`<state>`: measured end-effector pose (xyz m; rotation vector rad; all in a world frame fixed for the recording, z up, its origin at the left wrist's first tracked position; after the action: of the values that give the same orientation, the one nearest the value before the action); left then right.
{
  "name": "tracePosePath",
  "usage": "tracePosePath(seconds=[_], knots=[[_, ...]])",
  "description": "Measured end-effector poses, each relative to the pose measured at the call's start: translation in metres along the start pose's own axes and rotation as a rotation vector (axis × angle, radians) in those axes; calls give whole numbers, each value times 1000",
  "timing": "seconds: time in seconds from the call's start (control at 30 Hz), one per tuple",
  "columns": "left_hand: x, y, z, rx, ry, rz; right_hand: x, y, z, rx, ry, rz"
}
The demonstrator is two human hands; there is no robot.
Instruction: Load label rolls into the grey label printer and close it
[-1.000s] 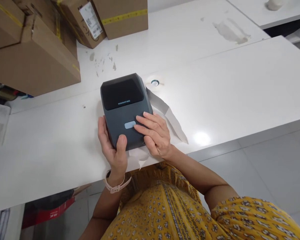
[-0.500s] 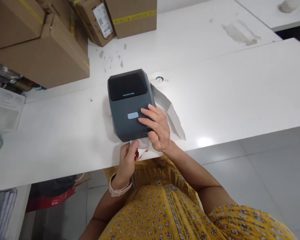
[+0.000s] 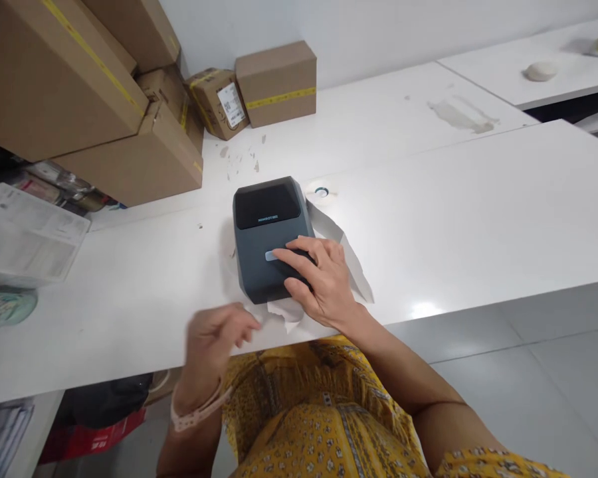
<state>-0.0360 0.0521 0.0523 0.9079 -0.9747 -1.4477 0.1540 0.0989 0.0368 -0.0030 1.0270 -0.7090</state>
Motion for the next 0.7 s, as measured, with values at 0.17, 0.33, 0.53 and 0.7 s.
tracePosePath(seconds=[0.17,0.33,0.53,0.7], knots=[[-44,5,58,71,493,-131,-19,-8,8,151,-146,40],[-87,-20,53,42,533,-47,-37,-12,2,149,-262,150],[-84,-60,26,166,452,91,-10,1,-1,66,-234,81],[-70,-67,11,128,387,74,27,10,2,-188,-47,-135]])
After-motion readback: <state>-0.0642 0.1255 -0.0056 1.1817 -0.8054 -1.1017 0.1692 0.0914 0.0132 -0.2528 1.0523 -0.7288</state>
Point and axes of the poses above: each hand's wrist, its own x-axis away from the middle knuckle, its own z-axis out of the back of the hand, y = z × x, the point moved 5 cm from there along -x, towards the middle knuckle, and after that the axes turned 9 degrees about z, right-handed, at the moved point
